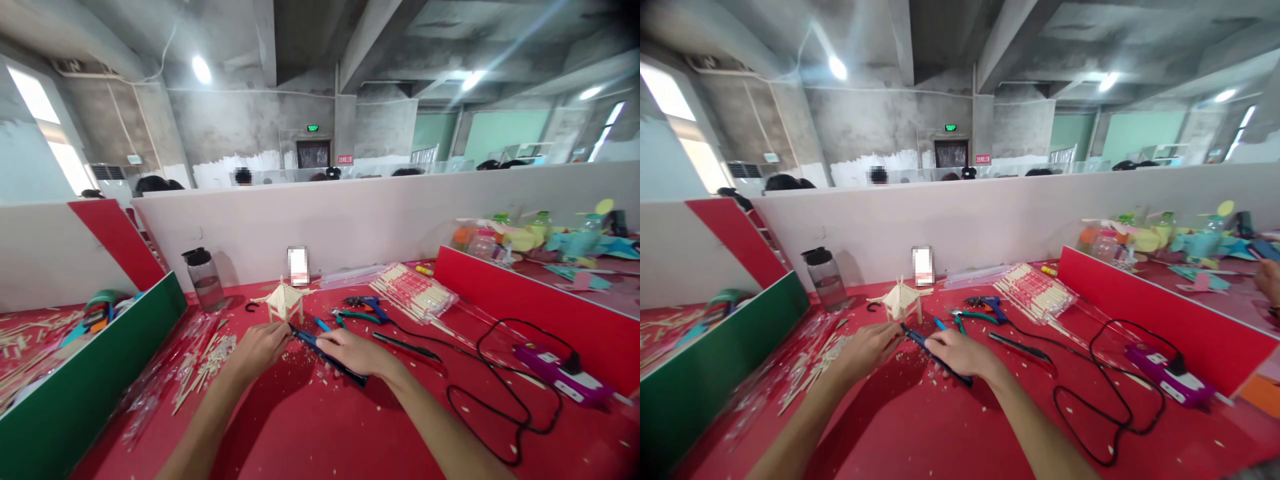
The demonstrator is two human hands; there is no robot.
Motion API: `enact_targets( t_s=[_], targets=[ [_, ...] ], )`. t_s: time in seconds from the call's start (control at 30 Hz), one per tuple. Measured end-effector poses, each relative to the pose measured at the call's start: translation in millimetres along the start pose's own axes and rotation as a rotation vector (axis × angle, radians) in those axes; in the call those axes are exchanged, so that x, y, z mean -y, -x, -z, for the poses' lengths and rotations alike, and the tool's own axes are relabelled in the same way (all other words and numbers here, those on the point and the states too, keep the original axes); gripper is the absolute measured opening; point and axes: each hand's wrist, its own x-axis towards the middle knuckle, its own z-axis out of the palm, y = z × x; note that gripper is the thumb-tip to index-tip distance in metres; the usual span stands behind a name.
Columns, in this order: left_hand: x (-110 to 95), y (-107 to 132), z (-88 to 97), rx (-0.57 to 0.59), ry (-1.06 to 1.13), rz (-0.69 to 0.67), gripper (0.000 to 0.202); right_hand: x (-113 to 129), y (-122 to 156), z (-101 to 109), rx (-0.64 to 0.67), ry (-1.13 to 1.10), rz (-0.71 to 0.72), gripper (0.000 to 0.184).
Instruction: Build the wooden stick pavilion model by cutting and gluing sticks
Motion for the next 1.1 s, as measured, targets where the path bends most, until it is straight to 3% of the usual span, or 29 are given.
enact_targets(
  t_s=[0.37,0.63,1.1],
  targets=[
    [1.1,0.5,-5.7,-0.059,0.01,0.015,0.026,-2.8,-1.6,0.5,-0.025,0.017,0.032,0.038],
    [1.5,0.7,-1.7,-0.008,-0.04,0.06,0.024,-4.0,-2.9,1.3,-0.045,0.017,0.023,0.04],
    [-0.2,0.5,-10.2,-0.077,0.046,0.051,0.02,5.5,2.2,0.4,-0.044,0.062,0.043,0.037]
  ],
)
